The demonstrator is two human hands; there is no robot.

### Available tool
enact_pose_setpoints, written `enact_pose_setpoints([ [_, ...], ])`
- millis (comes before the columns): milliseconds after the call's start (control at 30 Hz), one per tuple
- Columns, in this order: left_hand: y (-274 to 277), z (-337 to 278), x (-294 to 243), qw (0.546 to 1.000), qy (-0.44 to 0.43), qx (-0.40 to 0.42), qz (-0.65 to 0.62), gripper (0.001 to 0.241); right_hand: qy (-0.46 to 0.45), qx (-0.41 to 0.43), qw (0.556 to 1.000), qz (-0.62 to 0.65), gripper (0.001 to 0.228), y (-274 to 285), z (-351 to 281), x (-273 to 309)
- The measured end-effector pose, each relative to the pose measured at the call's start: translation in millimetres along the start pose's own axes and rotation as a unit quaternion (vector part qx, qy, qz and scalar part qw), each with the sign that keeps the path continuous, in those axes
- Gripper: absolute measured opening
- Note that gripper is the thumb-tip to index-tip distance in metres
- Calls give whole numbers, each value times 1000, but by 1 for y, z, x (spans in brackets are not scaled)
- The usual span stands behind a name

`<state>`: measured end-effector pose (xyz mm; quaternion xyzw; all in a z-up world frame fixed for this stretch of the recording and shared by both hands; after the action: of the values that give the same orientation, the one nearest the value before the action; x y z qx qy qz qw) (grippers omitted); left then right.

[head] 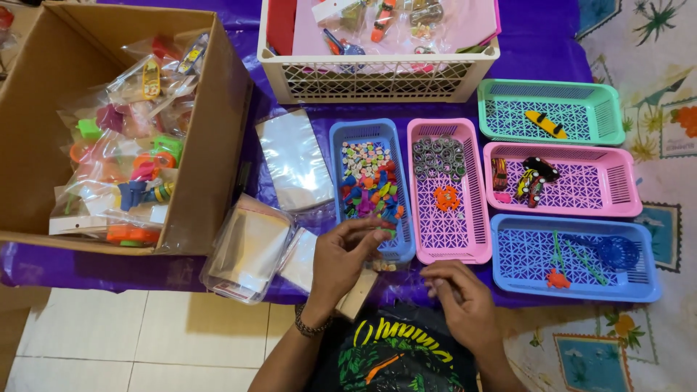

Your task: Picking small colorful plastic items from trays and placing them into small plastic bags, then sealing the bags.

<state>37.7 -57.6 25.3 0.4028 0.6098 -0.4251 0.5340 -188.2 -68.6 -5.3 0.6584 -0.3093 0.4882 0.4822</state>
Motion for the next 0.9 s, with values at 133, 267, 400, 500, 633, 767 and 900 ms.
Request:
enact_pose_setpoints([
  [133,-2,0,-3,1000,-1,-13,0,26,27,30,997,-60,26,-8,-6,8],
  [267,-3,-1,-6,1000,-3,-11,6,25,-70,41,992,-93,18,-9,-5,-18],
  [400,-4,-2,-9,1000,-21,-5,-6,24,-64,65,988,-122,21,-8,-2,-32],
  [500,-5,-3,-11,1000,-16,0,2,24,29,82,993,-83,32,-9,-3,-1],
  [633,-5,-1,-8,1000,-18,-4,15,25,32,30,997,-60,22,-4,-2,-6],
  [767,-6,0,-4,1000,-11,-3,2,23,-88,-8,996,-2,22,2,-5,-28],
  [900,-7,0,-3,1000,-6,-3,2,22,-18,24,999,44,40,3,-7,-20],
])
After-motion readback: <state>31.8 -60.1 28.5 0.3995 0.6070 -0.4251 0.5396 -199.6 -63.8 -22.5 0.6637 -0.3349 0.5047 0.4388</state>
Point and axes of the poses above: each hand's wrist, its own z-axis towards the middle knuckle, its own y-axis out of the back of the hand, x = y × z, the point moved 5 cm from there along z, towards the middle knuckle, and after that the axes turned 4 degrees about -y, right-handed, at the moved point
